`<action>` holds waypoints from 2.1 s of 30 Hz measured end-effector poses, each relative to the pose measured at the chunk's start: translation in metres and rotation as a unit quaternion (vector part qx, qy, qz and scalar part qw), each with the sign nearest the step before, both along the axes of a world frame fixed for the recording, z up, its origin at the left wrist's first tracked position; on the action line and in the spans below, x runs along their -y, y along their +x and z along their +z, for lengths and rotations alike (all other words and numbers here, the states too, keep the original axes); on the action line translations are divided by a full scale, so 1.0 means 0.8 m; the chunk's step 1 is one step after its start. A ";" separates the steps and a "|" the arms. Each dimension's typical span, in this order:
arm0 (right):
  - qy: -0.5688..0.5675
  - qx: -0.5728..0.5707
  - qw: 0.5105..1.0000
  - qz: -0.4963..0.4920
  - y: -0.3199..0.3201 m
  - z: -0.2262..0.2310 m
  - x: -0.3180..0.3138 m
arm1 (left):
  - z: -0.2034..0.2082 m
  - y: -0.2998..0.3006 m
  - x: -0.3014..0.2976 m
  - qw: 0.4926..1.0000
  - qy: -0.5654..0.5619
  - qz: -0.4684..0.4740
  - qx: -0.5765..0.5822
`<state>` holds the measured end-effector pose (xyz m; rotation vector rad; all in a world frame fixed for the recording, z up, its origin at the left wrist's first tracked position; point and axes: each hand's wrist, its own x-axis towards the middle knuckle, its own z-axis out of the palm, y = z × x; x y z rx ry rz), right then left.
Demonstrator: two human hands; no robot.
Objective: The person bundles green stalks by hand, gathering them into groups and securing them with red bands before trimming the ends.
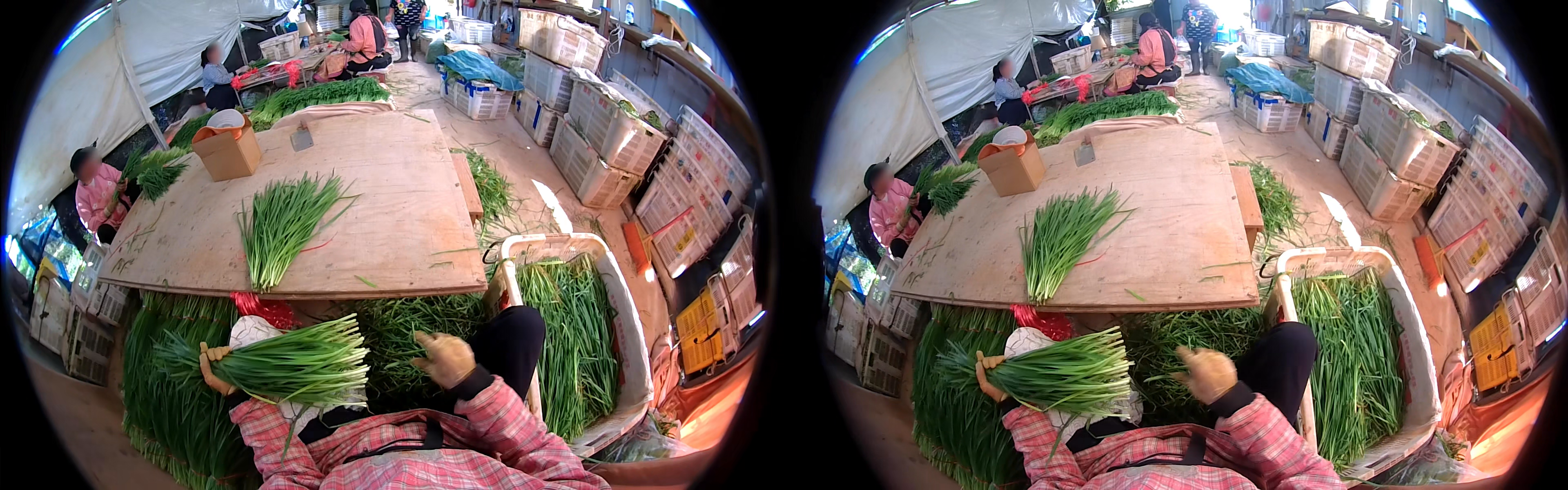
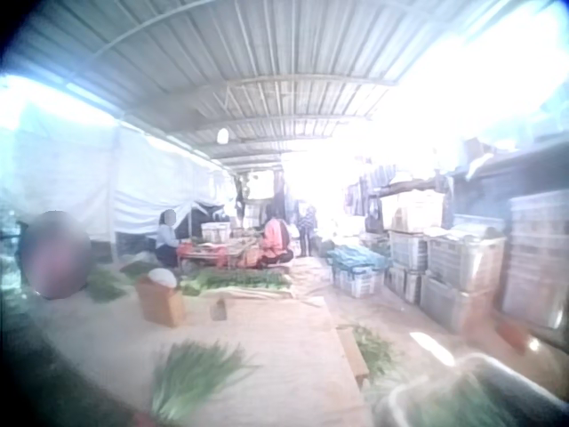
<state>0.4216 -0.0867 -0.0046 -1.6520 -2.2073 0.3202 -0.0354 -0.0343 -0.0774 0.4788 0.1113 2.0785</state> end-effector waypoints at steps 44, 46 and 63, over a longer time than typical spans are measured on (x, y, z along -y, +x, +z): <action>-0.143 -0.344 0.921 0.112 -0.103 -0.015 0.010 | 0.019 0.024 -0.010 0.997 -0.025 0.004 -0.068; -0.126 -0.327 0.929 0.123 -0.102 -0.019 0.007 | 0.018 0.022 -0.010 0.997 -0.014 -0.005 -0.070; -0.328 -0.445 0.796 0.244 -0.096 -0.054 0.027 | 0.017 0.026 -0.012 0.992 0.061 -0.052 -0.101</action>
